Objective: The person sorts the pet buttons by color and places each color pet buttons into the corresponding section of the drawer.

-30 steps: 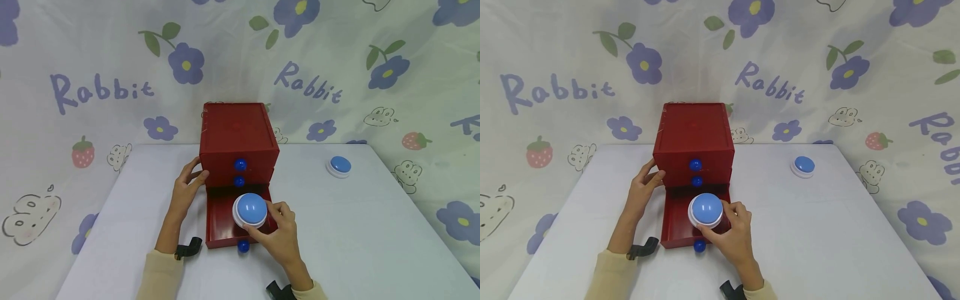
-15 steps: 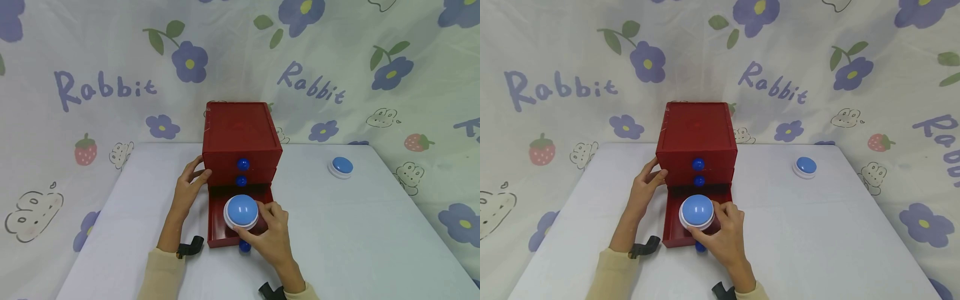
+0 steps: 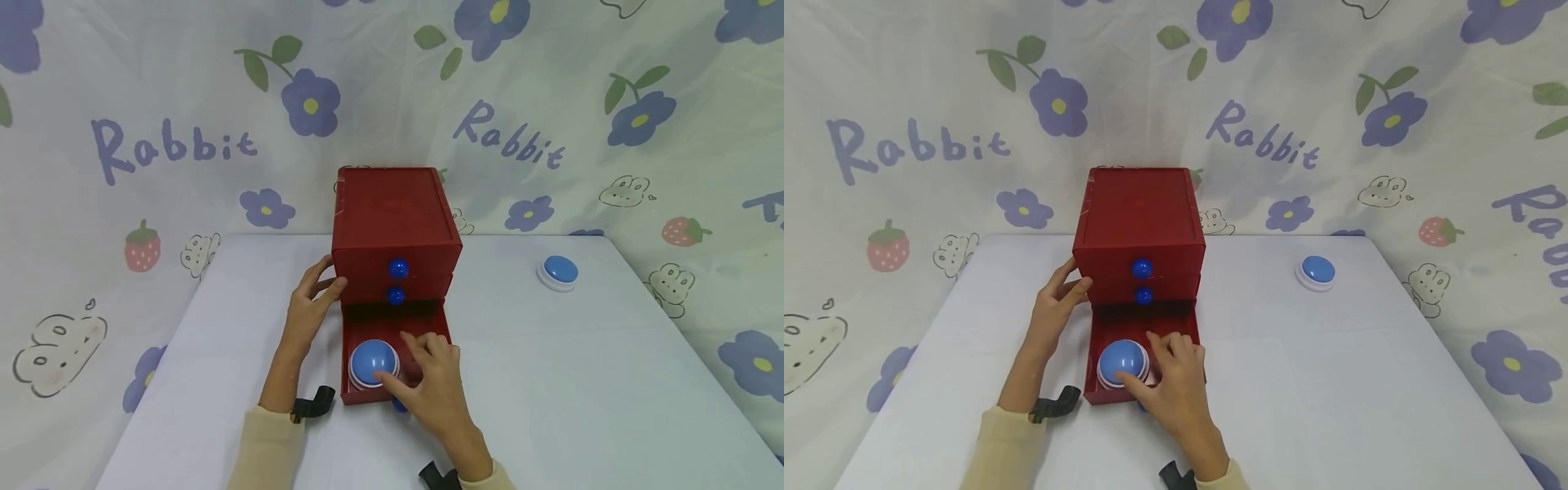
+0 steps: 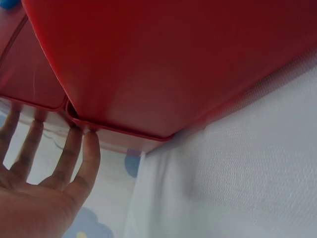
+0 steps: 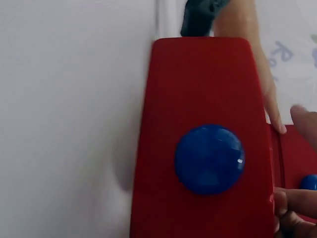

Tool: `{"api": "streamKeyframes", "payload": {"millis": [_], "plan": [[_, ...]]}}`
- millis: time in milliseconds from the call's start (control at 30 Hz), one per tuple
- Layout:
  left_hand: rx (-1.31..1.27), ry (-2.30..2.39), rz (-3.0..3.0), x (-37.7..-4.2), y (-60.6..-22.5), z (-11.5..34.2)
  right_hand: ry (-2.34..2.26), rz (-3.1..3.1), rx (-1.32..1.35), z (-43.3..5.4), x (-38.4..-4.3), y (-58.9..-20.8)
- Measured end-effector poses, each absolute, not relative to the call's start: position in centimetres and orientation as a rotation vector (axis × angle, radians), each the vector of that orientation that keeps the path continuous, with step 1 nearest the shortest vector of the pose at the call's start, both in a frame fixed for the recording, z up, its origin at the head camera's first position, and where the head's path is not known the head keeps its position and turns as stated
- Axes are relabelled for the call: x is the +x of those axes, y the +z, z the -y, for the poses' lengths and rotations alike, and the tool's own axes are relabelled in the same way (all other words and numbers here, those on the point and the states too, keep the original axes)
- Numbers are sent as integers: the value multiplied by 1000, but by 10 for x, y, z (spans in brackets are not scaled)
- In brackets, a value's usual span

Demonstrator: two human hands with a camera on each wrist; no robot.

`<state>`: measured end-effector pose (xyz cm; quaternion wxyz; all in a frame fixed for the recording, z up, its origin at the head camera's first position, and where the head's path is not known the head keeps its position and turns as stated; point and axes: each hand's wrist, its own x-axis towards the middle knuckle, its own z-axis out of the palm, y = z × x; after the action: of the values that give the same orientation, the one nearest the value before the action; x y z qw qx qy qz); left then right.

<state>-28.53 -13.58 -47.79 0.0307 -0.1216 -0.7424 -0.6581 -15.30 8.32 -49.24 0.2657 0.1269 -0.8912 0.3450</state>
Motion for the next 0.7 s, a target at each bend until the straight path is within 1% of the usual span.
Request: {"api": "streamKeyframes", "payload": {"millis": [67,167,333,533,700], "plan": [[-370,-2025,2290,-285,-478,137,1023,2326,346,-87,-155,-493],[-366,-2021,2296,-285,-478,136,1131,2218,279,-99,-158,-494],[-370,-2011,2306,-288,-481,132,1254,2111,32,-139,-170,-505],[-370,-2010,2302,-286,-480,133,1189,2136,-227,-192,-187,-526],[-358,-2014,2304,-286,-480,134,1116,2186,-348,-226,-201,-541]]}}
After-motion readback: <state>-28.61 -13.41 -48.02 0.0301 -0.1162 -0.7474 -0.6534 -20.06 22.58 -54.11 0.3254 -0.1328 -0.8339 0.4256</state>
